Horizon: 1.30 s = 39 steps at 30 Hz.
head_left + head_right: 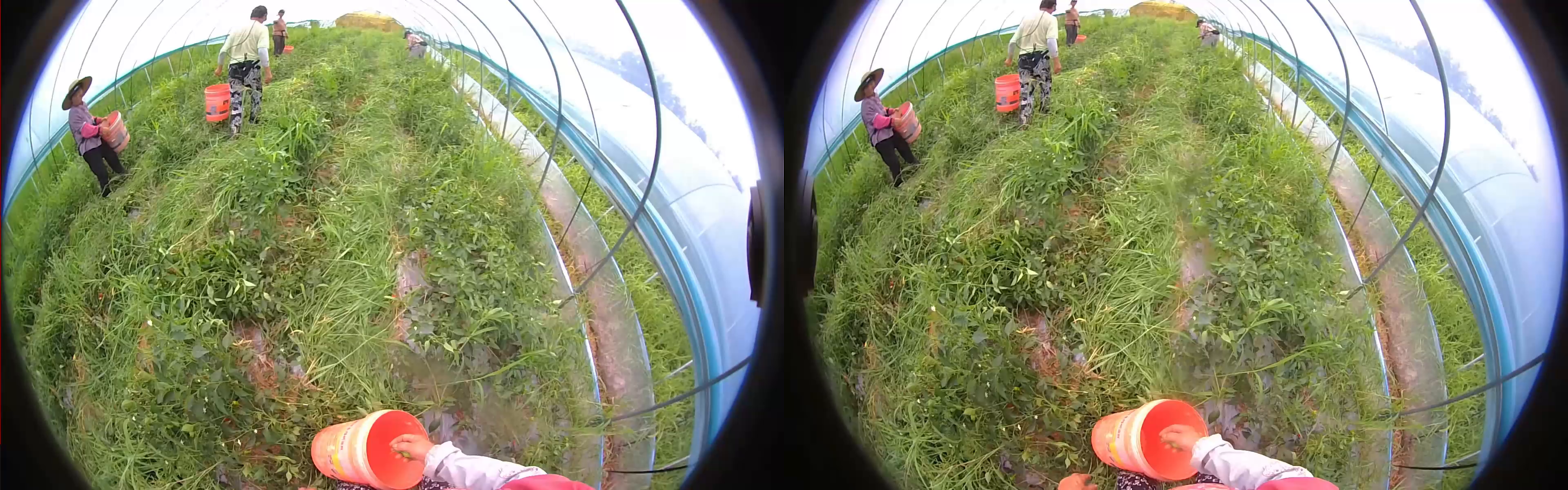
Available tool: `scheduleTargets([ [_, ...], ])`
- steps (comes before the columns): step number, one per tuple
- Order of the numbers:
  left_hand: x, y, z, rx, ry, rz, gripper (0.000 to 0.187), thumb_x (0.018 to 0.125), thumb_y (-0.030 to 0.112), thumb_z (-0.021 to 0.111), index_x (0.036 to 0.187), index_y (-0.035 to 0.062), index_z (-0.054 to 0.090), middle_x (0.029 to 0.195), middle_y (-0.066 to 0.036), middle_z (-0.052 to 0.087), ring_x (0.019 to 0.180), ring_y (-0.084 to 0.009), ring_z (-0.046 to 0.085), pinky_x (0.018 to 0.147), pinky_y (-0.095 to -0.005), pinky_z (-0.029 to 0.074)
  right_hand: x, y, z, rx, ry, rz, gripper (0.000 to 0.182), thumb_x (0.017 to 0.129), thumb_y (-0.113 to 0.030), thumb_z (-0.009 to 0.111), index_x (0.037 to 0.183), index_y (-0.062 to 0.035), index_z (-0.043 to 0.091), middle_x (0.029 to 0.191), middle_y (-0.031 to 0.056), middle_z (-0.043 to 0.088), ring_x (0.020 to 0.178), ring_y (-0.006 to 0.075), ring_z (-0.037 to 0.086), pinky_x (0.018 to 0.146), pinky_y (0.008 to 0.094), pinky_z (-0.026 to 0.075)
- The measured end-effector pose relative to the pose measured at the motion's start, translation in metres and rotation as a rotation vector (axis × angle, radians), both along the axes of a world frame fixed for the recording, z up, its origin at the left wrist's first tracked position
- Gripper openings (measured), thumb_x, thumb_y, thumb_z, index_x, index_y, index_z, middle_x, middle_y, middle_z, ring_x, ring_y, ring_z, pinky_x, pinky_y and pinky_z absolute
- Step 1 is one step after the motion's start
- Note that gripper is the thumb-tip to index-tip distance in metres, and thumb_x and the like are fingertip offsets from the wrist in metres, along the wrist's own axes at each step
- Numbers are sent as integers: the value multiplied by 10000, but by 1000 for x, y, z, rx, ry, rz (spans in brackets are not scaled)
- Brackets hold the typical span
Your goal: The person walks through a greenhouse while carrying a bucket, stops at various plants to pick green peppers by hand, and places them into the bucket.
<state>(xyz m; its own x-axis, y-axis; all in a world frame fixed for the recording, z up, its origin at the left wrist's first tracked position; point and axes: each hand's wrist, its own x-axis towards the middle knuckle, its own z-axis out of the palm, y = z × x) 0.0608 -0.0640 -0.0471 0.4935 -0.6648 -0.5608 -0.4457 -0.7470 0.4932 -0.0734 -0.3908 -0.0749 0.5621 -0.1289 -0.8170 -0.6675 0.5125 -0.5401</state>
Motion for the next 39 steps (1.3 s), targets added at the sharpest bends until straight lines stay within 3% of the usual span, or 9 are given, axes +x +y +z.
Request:
scheduleTargets([
  [1,3,-19,-12,-190,81,58,381,764,350,624,1023,73,593,965,-225,611,861,-338,606,703,-419,486,-6,2,-2,-5,-3,-29,232,855,-194,550,1055,-78,566,926,14,621,736,110,596,595,251,472],
  [3,8,-67,-23,66,451,244,393,793,355,602,1054,61,587,909,-210,630,885,-314,605,721,-418,481,-17,-3,-1,-19,17,-59,236,857,-197,546,1063,-82,562,938,16,620,731,113,598,589,245,471],
  [6,-19,-100,-151,-119,310,190,495,795,393,594,1158,63,528,940,-185,633,892,-300,601,736,-403,485,-41,-3,6,-72,74,-120,220,853,-170,557,1046,-65,573,934,26,619,734,114,595,582,239,465],
  [10,-40,-141,-136,-233,244,332,951,596,435,748,1205,-85,235,1114,-328,493,1020,-427,517,885,-421,414,-82,-4,3,-101,158,-300,202,846,-130,560,1014,-19,567,889,54,613,688,124,590,552,224,464],
  [17,-34,-157,-183,165,113,408,638,690,135,581,1211,-37,254,1037,-301,531,992,-425,532,868,-445,415,-111,0,21,17,150,-529,143,867,-139,535,979,-56,566,850,35,589,662,129,560,534,242,468],
  [21,-15,-159,-96,168,109,368,612,696,106,563,1216,-26,270,1012,-276,558,1010,-379,543,871,-428,412,-100,1,25,49,132,-605,191,858,-158,547,1002,-32,551,886,63,604,658,131,563,518,247,454],
  [26,28,-114,-56,-200,434,620,410,699,-12,518,1105,-10,459,1004,-133,587,921,-211,570,810,-303,448,-61,11,31,13,28,-450,334,875,-218,544,1179,-87,502,1069,50,563,947,148,545,779,308,440],
  [33,59,-89,16,-228,525,729,551,647,-71,480,1192,-19,414,1066,-104,554,925,-194,547,776,-288,445,-4,21,75,1,-99,-169,516,856,-230,570,1319,-99,383,1311,64,416,1191,197,411,934,343,385],
  [39,94,-45,48,-367,524,822,550,638,-73,467,1183,-12,425,1029,-101,559,890,-192,564,750,-292,466,-6,6,105,-66,-161,-365,267,873,-130,522,1121,-32,519,993,104,603,837,181,606,711,281,488],
])
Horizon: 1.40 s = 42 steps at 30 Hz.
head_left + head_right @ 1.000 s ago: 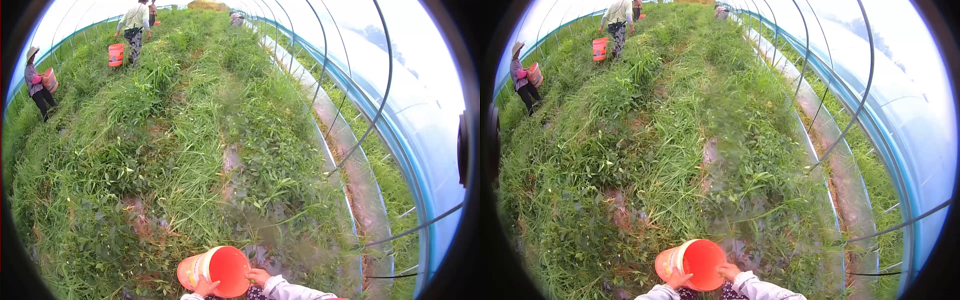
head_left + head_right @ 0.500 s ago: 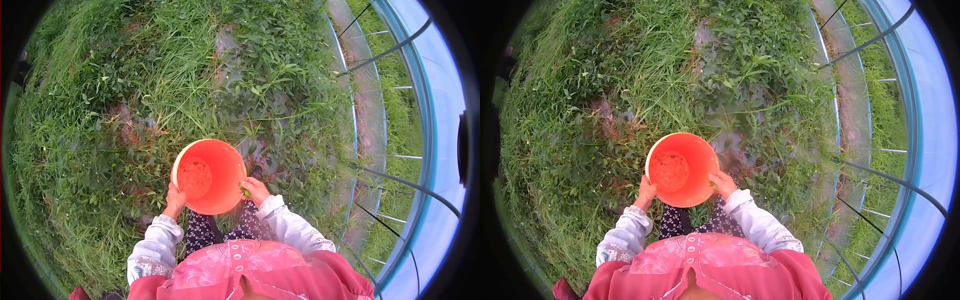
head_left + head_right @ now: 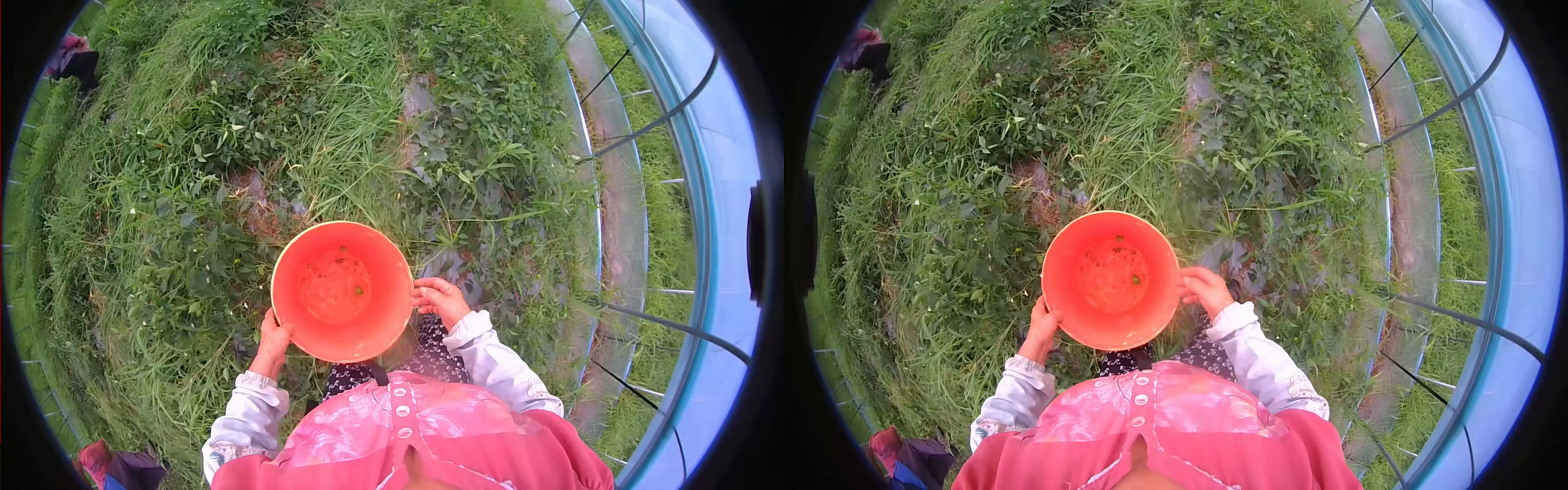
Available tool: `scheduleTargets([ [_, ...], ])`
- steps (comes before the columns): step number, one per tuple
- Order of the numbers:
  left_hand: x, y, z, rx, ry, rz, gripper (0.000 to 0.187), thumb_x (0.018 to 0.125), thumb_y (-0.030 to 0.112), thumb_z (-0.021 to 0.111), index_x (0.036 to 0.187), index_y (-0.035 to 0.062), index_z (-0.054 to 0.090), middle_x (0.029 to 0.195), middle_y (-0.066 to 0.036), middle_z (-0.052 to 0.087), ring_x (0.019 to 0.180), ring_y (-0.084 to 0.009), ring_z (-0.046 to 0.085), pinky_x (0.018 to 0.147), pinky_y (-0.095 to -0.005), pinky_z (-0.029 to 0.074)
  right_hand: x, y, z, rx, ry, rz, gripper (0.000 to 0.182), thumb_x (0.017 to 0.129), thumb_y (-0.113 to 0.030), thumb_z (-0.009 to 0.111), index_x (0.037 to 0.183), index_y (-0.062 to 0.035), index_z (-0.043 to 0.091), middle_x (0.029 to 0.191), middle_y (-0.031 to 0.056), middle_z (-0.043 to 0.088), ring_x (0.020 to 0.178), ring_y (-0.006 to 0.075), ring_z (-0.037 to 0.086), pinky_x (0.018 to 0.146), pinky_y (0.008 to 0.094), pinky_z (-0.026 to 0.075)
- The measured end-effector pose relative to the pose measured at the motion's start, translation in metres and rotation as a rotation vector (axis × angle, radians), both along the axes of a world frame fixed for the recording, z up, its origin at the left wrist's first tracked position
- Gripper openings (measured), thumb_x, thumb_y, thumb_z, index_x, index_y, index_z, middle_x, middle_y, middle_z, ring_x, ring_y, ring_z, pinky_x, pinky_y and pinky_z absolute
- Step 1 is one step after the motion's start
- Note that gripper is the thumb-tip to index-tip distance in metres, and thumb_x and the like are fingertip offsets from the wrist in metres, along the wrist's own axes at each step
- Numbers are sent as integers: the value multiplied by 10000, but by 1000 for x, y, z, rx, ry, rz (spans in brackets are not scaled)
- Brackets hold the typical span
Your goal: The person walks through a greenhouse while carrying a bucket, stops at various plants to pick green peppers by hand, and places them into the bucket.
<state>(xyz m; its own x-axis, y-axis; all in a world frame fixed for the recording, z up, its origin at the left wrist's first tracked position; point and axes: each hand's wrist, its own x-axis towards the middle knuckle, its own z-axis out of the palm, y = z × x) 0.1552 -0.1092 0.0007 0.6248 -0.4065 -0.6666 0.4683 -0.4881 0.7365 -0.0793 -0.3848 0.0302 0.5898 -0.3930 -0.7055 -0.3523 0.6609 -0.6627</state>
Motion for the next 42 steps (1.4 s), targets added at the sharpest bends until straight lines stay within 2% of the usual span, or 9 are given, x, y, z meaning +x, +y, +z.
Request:
scheduleTargets([
  [5,30,51,10,32,15,141,496,639,-66,467,1129,10,449,959,-94,562,798,-211,594,648,-344,524,-13,-20,5,-169,189,-63,231,879,-115,493,1089,-29,534,942,90,611,765,159,597,642,271,491],
  [11,51,94,5,6,140,399,391,654,-54,467,1036,25,446,891,-117,569,670,-249,604,554,-390,522,-53,-39,-22,-240,227,-344,198,866,-88,487,1049,-33,538,873,90,624,691,159,613,547,260,491],
  [15,60,88,10,34,187,467,368,647,-15,450,1009,40,486,830,-94,593,691,-267,616,663,-468,522,-78,-40,-43,-218,395,-363,200,868,-98,481,1053,-46,536,873,93,623,671,168,615,527,273,489],
  [22,98,53,5,-48,268,482,381,639,0,455,1018,36,472,823,-125,593,679,-283,618,614,-441,530,-85,-30,-70,-155,557,-241,234,854,-117,479,1072,-58,538,885,97,626,667,173,614,546,304,502],
  [27,137,5,-14,-40,263,453,372,686,30,452,1053,-12,489,943,-176,598,782,-327,621,682,-470,523,-44,-50,-86,-115,567,-166,223,834,-113,496,1043,-56,548,845,81,633,662,160,615,544,292,493],
  [31,181,-58,-33,-23,302,514,388,687,26,453,1074,19,483,939,-163,595,765,-307,619,650,-465,516,-17,-72,-109,-81,588,-52,232,831,-123,517,1048,-52,552,853,76,639,671,151,619,545,287,494],
  [36,258,-135,-74,164,299,397,394,705,42,459,1095,-8,478,929,-186,596,772,-340,619,627,-461,522,-19,-95,-127,-18,714,7,243,819,-144,546,1037,-40,570,845,72,646,672,161,632,532,295,501],
  [38,290,-178,-79,291,320,390,401,703,37,456,1103,7,480,950,-182,593,813,-341,616,629,-467,521,-12,-117,-86,24,792,38,245,800,-150,548,1013,-33,581,808,75,646,642,169,632,507,296,498],
  [42,339,-248,-73,196,280,386,419,696,19,446,1114,19,479,978,-177,586,835,-339,614,614,-467,525,-36,-191,-56,-123,1012,20,242,776,-124,530,987,-24,592,747,83,640,575,176,619,463,293,486],
])
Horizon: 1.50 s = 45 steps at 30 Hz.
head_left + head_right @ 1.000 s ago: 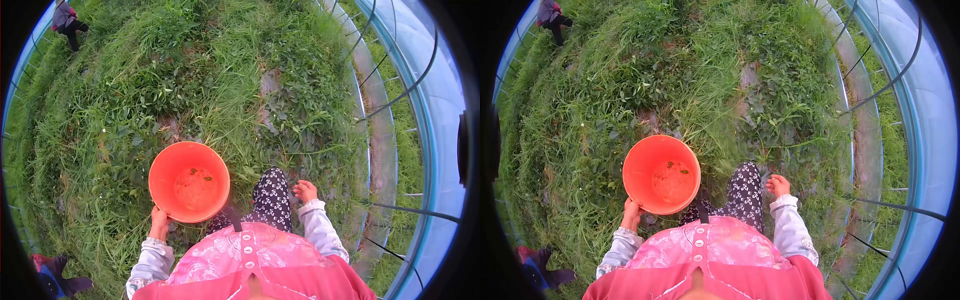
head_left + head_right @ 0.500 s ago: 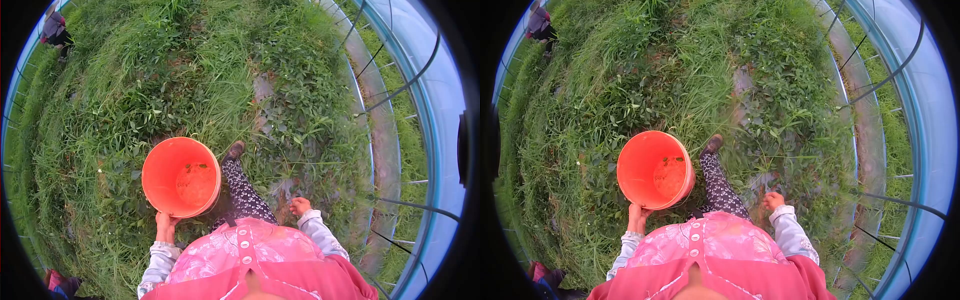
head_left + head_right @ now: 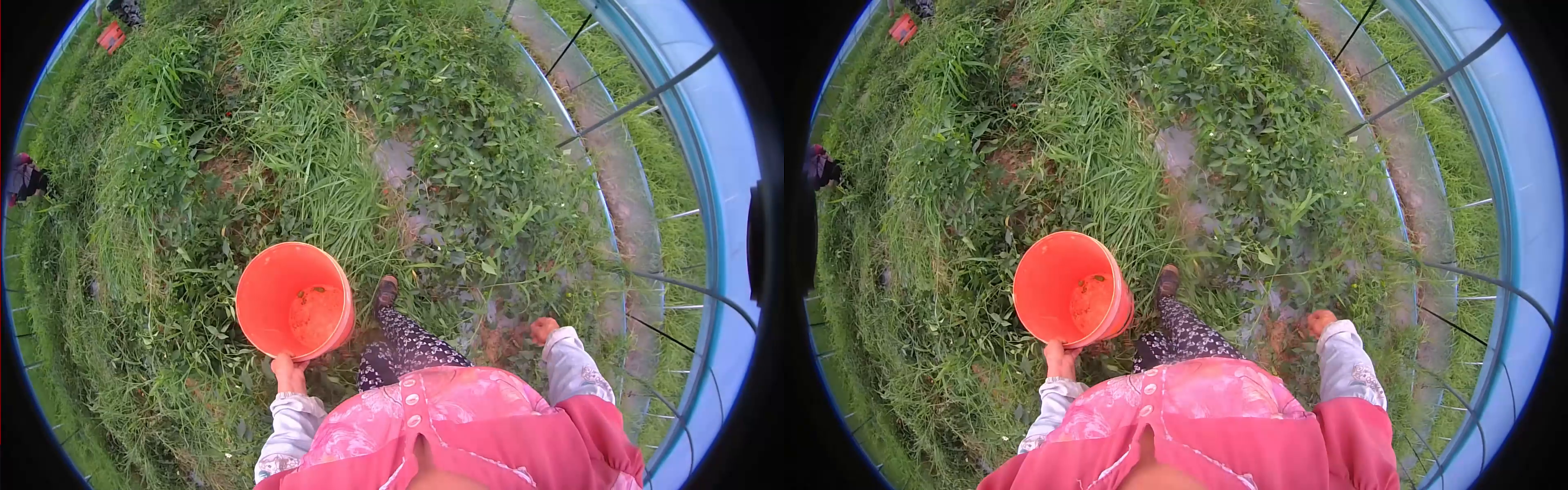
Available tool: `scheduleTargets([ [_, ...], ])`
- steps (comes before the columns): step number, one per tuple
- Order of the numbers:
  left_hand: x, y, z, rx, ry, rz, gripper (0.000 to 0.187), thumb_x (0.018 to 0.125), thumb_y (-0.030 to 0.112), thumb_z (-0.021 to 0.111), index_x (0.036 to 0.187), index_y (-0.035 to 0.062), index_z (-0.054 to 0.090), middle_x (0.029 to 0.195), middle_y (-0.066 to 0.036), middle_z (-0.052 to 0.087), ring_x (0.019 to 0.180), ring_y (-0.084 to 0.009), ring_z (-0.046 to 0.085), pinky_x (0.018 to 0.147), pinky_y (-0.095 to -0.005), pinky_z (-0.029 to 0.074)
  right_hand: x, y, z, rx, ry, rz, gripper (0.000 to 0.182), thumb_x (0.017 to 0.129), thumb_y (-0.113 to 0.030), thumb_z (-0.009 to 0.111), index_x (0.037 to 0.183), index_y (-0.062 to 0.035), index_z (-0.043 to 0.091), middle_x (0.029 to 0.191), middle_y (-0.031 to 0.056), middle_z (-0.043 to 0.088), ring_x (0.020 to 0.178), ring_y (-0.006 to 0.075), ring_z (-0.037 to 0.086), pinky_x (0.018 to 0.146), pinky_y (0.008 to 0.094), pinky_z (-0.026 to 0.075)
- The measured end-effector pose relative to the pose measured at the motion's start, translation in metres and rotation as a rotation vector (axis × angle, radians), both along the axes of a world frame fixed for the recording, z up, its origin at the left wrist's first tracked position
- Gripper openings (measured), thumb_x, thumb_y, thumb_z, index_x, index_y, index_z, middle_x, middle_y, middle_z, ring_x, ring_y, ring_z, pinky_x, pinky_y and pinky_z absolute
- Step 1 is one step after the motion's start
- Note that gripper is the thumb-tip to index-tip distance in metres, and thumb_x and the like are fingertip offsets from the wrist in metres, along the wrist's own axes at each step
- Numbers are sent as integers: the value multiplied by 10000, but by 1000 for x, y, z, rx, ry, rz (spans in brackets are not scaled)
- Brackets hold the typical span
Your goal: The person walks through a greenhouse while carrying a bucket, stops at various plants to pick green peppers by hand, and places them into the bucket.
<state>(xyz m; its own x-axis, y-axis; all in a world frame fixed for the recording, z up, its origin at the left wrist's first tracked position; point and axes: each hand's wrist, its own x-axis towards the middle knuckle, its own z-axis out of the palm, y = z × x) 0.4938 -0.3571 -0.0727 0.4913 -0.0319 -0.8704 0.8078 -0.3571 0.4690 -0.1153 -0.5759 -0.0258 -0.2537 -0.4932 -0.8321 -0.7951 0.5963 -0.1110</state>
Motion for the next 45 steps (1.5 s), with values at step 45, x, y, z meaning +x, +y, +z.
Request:
scheduleTargets([
  [45,349,-461,76,-36,-28,-154,410,720,97,437,1125,48,486,1018,-144,585,833,-326,597,668,-460,480,365,-332,-12,129,-353,-403,264,836,-135,511,1082,-52,555,881,86,640,677,157,620,550,291,495],
])
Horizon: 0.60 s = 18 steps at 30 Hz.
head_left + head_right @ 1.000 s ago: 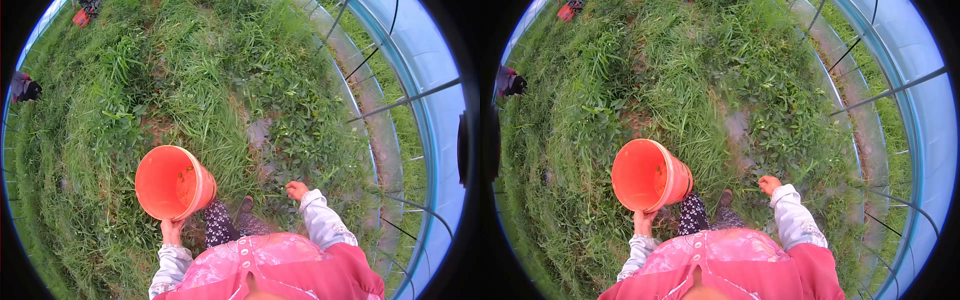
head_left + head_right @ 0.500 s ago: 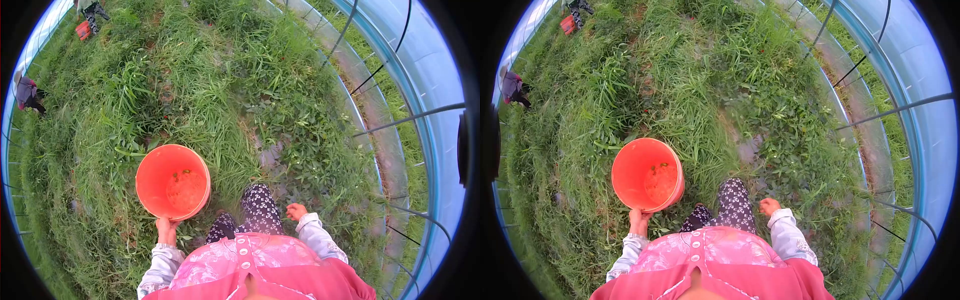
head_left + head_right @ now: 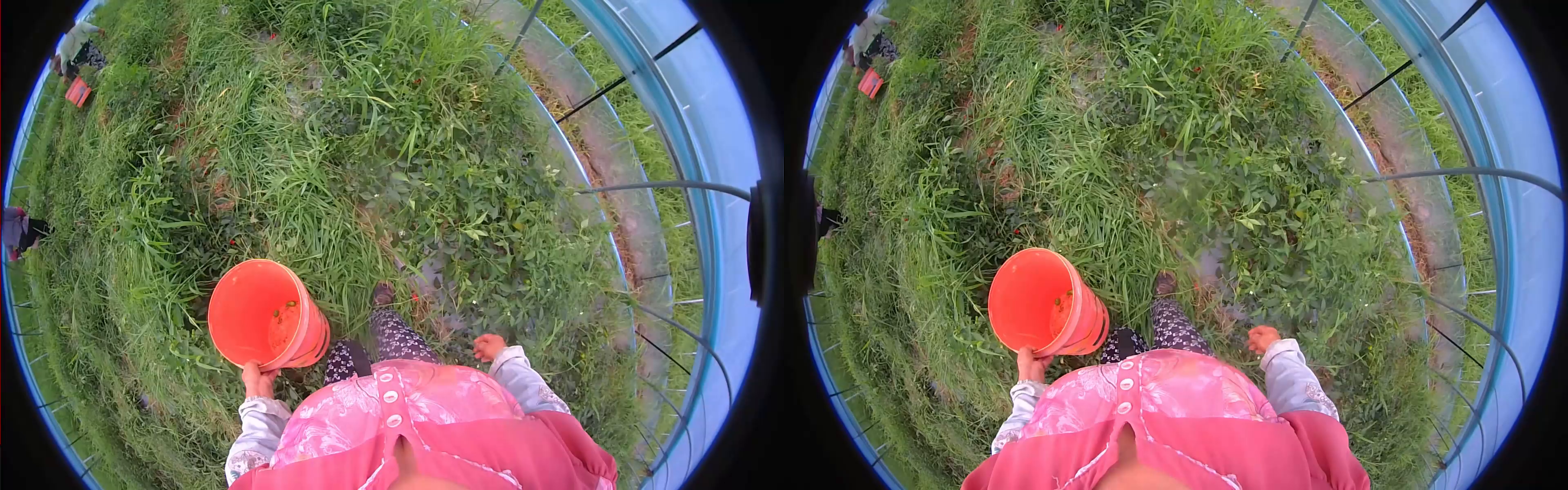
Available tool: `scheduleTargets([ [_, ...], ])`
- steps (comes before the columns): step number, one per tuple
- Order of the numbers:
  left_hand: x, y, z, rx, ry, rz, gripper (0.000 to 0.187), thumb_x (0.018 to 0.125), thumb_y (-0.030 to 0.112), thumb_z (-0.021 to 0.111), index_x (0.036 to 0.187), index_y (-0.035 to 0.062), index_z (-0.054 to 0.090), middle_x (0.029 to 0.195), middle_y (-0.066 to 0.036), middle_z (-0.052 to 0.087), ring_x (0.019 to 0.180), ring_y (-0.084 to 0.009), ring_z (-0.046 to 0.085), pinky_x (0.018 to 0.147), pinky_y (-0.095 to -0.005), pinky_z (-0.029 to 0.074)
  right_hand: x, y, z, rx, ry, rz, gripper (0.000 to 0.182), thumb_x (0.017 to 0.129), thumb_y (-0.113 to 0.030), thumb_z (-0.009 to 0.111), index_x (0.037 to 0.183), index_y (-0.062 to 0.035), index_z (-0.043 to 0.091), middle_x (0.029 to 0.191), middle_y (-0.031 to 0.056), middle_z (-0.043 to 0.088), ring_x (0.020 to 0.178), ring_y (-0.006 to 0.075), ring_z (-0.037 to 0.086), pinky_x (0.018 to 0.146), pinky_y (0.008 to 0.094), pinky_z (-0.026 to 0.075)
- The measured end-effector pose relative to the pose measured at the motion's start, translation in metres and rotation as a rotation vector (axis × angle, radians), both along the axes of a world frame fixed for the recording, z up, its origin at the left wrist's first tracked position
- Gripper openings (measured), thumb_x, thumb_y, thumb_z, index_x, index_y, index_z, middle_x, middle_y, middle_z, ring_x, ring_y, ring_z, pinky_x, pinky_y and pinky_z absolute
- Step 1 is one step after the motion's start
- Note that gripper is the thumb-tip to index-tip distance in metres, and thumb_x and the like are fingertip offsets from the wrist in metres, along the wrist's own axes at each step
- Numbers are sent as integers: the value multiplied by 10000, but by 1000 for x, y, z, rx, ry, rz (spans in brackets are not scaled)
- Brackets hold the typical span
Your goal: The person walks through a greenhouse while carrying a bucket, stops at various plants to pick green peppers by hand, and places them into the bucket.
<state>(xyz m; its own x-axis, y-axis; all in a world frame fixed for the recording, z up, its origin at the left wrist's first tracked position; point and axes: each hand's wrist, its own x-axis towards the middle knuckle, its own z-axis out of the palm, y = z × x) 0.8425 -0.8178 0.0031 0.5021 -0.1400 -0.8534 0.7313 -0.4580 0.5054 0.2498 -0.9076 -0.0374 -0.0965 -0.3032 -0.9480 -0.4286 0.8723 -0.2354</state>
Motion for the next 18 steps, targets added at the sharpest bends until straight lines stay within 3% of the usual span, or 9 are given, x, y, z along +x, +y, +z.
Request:
scheduleTargets([
  [4,10,-55,22,-25,-107,111,413,725,62,425,1134,35,470,1069,-164,553,902,-331,572,680,-480,482,0,-96,-13,-119,95,-33,269,839,-135,508,1094,-58,542,905,102,637,702,179,630,570,321,507],
  [6,35,-63,8,-35,-107,148,422,724,57,424,1144,35,462,1073,-165,551,909,-335,571,685,-484,482,14,-152,-10,-228,18,-269,277,841,-135,512,1106,-58,534,889,107,633,688,182,622,564,319,504],
  [9,56,-83,6,-49,-95,214,445,722,48,423,1166,35,443,1082,-170,547,933,-348,564,702,-497,477,72,-232,20,-299,-68,-226,263,842,-112,491,1094,-52,537,871,103,631,668,158,605,544,280,489],
  [15,96,-160,-1,-33,-118,233,487,714,42,413,1201,32,413,1115,-187,528,948,-378,561,719,-543,458,169,-345,16,-378,-162,-53,263,841,-82,466,1087,-21,534,878,101,630,672,162,609,551,271,489],
  [18,135,-202,-33,63,-118,229,492,713,46,409,1205,35,408,1131,-190,518,943,-383,562,708,-576,446,223,-412,4,-383,-228,12,248,871,-96,473,1104,-24,517,910,124,623,697,178,614,568,283,500],
])
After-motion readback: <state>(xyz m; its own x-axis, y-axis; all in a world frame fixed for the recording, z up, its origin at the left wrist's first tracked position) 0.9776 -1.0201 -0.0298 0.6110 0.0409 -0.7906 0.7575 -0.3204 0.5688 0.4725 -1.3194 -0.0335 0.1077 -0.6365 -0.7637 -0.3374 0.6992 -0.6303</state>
